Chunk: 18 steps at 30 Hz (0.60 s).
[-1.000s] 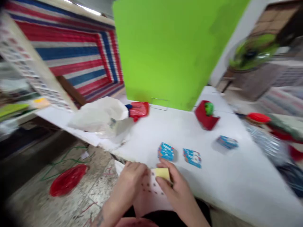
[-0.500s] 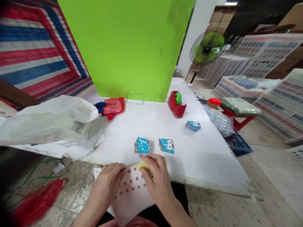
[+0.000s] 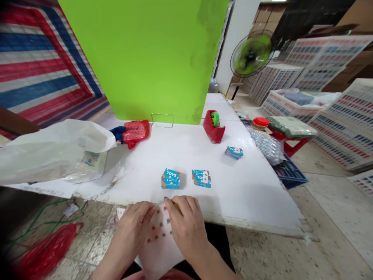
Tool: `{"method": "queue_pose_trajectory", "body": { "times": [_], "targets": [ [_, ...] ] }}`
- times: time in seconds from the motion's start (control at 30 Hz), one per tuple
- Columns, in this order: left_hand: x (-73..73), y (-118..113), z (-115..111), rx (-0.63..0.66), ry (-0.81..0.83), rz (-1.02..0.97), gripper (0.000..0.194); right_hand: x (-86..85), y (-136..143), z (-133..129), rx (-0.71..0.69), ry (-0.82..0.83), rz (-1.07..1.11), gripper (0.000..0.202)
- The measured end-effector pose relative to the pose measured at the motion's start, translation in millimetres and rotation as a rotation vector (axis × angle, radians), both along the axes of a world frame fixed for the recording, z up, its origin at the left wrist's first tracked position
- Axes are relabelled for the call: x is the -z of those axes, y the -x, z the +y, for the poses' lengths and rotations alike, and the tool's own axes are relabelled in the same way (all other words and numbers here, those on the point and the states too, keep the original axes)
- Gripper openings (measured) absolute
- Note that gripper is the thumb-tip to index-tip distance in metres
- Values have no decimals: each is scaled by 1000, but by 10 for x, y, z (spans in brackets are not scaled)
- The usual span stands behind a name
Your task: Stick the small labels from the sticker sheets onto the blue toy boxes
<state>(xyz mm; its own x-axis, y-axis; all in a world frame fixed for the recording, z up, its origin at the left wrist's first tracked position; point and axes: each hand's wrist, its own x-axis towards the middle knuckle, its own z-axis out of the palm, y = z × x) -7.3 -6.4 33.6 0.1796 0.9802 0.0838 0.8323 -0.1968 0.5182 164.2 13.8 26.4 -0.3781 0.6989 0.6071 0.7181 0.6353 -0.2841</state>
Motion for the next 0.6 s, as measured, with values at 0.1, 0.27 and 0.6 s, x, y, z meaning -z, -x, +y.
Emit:
{"method": "queue_pose_trajectory", "body": {
  "times": [0.1, 0.27, 0.6],
  "targets": [
    [9, -17, 13, -10, 19, -33, 24, 25, -1, -19, -7, -28, 0, 29],
    [25, -33, 56, -31, 50, -48, 26, 23, 12, 11, -6, -83, 67, 19],
    [64, 28, 171, -66, 145, -143, 30, 103, 61, 143, -93, -89, 15, 21]
  ]
}}
